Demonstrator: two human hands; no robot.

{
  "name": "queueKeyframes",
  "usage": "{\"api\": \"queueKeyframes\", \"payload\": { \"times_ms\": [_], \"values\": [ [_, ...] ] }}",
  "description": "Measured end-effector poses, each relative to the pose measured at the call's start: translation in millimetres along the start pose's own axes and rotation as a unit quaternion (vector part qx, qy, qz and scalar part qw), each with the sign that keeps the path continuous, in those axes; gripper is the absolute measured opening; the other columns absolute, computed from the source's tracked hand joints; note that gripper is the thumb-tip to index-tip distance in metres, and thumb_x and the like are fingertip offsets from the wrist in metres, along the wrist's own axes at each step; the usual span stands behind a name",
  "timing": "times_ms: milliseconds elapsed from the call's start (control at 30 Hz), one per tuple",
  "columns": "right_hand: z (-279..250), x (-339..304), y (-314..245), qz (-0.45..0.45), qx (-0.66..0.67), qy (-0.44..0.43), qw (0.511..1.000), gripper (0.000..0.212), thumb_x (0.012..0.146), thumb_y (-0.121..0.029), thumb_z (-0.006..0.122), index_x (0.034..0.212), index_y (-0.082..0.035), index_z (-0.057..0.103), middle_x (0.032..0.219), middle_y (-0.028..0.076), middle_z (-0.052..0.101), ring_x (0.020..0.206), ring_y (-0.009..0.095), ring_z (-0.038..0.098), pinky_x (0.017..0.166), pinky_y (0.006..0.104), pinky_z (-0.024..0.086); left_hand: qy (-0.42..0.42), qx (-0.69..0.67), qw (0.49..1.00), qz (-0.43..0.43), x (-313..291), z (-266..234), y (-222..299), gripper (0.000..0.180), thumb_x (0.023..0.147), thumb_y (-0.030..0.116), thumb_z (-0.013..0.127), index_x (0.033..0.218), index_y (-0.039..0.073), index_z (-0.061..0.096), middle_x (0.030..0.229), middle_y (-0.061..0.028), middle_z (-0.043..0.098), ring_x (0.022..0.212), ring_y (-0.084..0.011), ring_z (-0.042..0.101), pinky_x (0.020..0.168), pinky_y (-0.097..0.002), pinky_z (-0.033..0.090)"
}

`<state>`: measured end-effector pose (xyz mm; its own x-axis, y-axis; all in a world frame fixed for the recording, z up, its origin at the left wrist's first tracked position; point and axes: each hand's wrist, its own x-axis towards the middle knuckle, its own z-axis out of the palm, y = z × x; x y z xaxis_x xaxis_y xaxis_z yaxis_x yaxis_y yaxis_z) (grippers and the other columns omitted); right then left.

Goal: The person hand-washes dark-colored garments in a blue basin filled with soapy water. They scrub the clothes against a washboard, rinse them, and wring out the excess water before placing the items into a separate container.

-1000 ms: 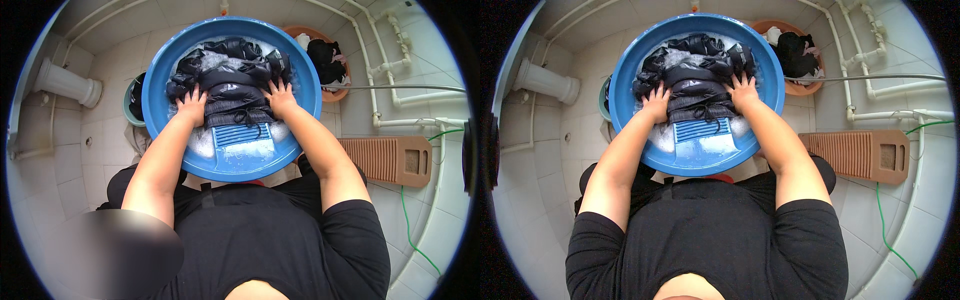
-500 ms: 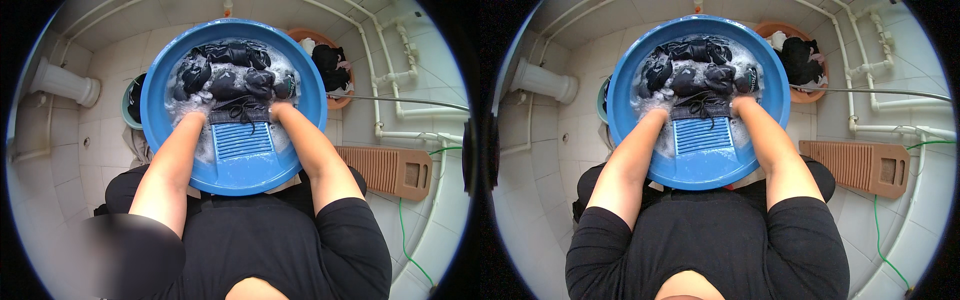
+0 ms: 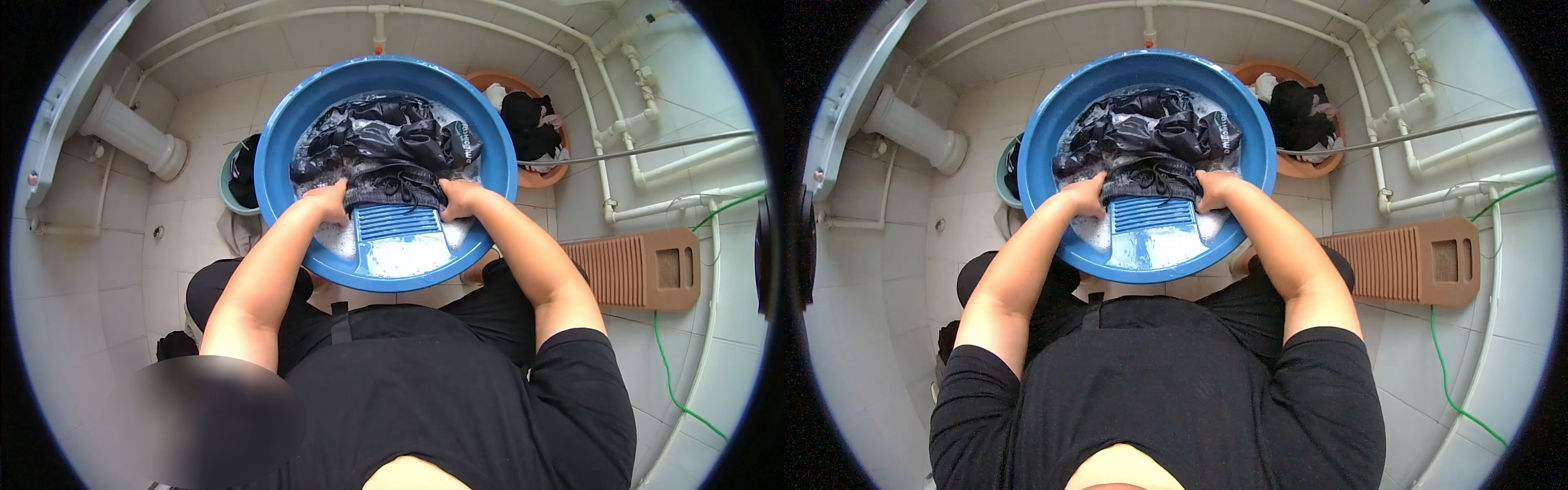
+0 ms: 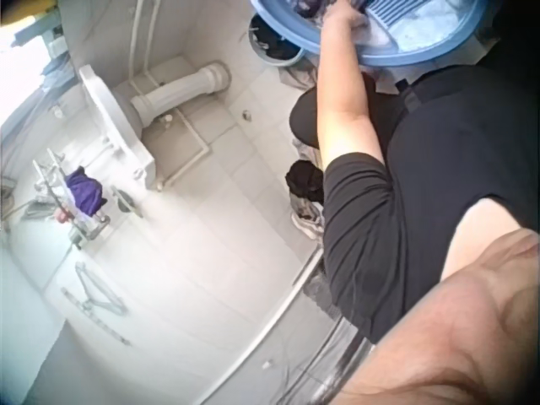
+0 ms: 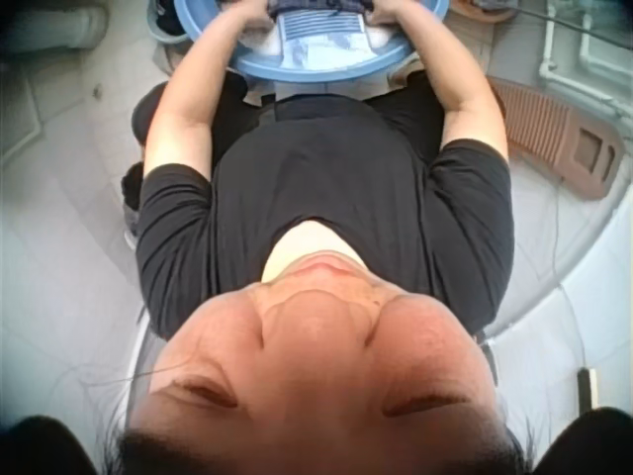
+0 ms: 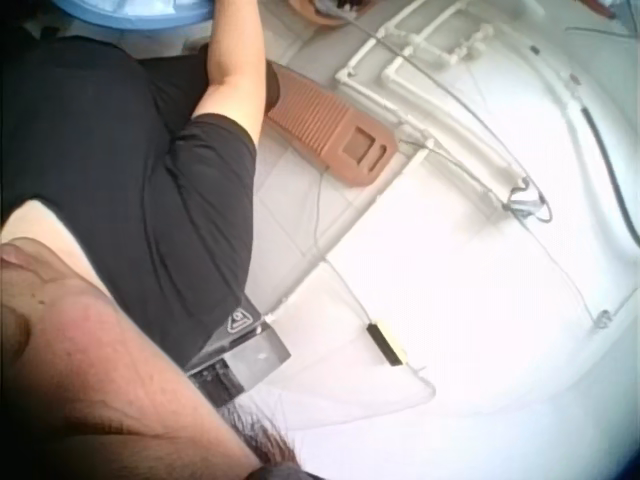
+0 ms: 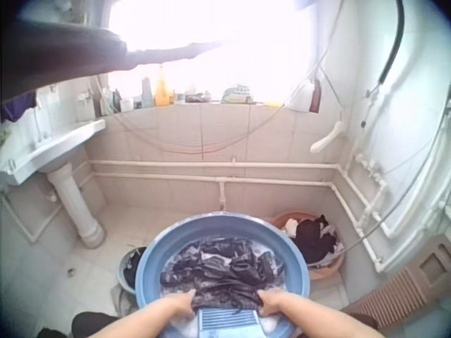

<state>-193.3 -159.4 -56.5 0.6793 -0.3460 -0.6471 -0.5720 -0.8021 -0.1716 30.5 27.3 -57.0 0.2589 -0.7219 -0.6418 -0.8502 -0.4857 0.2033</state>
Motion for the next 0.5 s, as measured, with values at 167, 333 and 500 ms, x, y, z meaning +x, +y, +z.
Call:
{"api": "queueKeyframes", "payload": {
  "times_ms": [167, 333, 500],
  "values": [
    [-21, -2, -3, 0.047, 0.175, 0.185, 0.966, 0.041, 0.068, -0.027, 0.06, 0.102, -0.003, 0.06, 0.094, 0.02, 0.063, 0.087, 0.032, 0.062, 0.079, 0.0382, 0.048, 0.284, -0.223, 0.932, 0.043, 1, -19, -12, 0.038, 0.072, 0.024, 0.058, 0.104, 0.003, 0.058, 0.098, -0.0205, 0.062, 0.096, -0.0322, 0.06, 0.083, -0.039, 0.046],
    [-88, -53, -81, -0.14, 0.673, 0.197, 0.699, 0.031, 0.078, -0.02, 0.06, 0.1, 0.002, 0.059, 0.088, 0.012, 0.062, 0.077, 0.021, 0.06, 0.071, 0.0332, 0.049, 0.327, -0.323, 0.853, 0.246, -34, -63, 52, 0.082, 0.063, 0.034, 0.078, 0.128, 0.002, 0.04, 0.12, -0.0199, 0.051, 0.11, -0.0304, 0.051, 0.094, -0.0357, 0.04],
    [-122, -75, -95, -0.287, 0.624, 0.18, 0.704, 0.047, 0.079, -0.037, 0.066, 0.106, 0.001, 0.059, 0.096, 0.008, 0.061, 0.088, 0.014, 0.055, 0.076, 0.027, 0.044, 0.387, -0.336, 0.83, 0.218, -49, -95, 68, 0.055, 0.063, 0.01, 0.075, 0.113, 0.001, 0.051, 0.103, -0.0139, 0.06, 0.097, -0.0235, 0.058, 0.085, -0.031, 0.046]
  ]
}}
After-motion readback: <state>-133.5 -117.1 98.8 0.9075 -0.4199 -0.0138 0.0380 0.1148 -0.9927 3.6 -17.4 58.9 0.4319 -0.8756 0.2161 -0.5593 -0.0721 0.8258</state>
